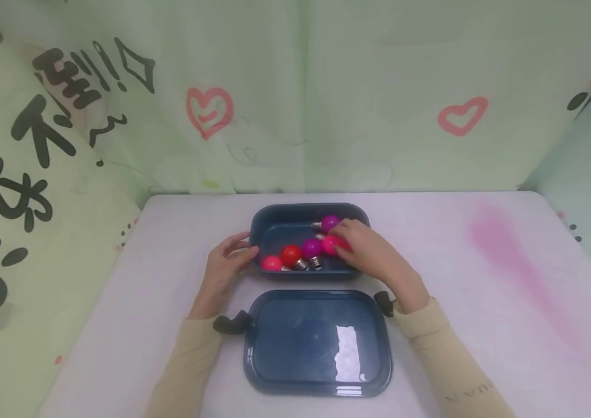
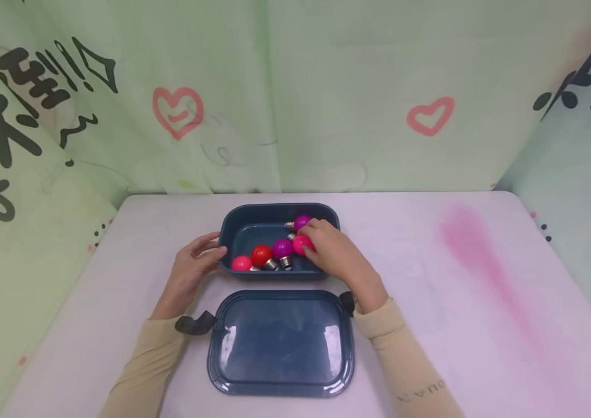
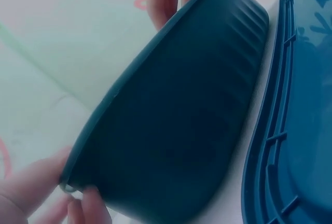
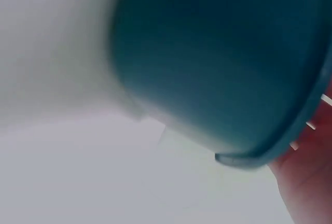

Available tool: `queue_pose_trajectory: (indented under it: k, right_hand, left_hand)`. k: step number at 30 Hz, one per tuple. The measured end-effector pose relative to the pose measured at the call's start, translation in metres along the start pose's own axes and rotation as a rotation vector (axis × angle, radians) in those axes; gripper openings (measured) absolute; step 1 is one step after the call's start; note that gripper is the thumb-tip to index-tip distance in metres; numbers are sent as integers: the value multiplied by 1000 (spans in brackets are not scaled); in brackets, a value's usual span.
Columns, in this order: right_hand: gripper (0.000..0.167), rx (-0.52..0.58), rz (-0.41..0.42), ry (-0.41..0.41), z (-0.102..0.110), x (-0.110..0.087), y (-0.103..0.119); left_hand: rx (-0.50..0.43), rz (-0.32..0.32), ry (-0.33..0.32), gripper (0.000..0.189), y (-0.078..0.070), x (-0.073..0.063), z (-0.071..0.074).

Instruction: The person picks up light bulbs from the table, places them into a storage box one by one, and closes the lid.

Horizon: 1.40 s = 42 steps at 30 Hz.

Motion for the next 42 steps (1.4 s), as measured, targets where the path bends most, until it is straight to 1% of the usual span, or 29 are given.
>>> queue_pose_trajectory:
  k: [4,7,11,15,20,25,29,37,42]
  right_hand:
    - [34,8,1,-18,3,-7,-1]
    - [34,8,-10,-32,6,-14,-2]
    - [36,5,-29,-53,11,-24,-1]
    - [36,5,-41,-77,17,-33,2]
    - [37,7,-63,-97,23,-46,5]
    - [29,0,-99,-129,27,-61,3]
    - [30,28,-143,-130,27,-75,-3]
    - [35,126,-225,-81,18,-101,-12]
    - [34,198,-240,-54,9,-113,-16]
  left_hand:
    - [16,3,-22,50,0,-1,5]
    - [38,7,-24,50,-1,-3,10]
    - [66,15,-10,51,-1,-8,18]
    - [95,32,10,50,-2,-16,27]
    - [141,50,37,52,-4,-26,33]
    - [152,59,82,54,-5,-38,33]
    - [157,75,122,55,-5,-47,32]
    - [206,132,135,51,0,-65,29]
    - [248,166,138,52,2,-76,28]
Point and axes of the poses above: each hand's wrist, its own x-axis towards the middle knuckle, its own z-axis out of the back of the hand, y = z × x, the point moved 5 cm from there along x, towards the middle knuckle, and after that the axes turned 8 degrees about y, right-handed, at the moved point
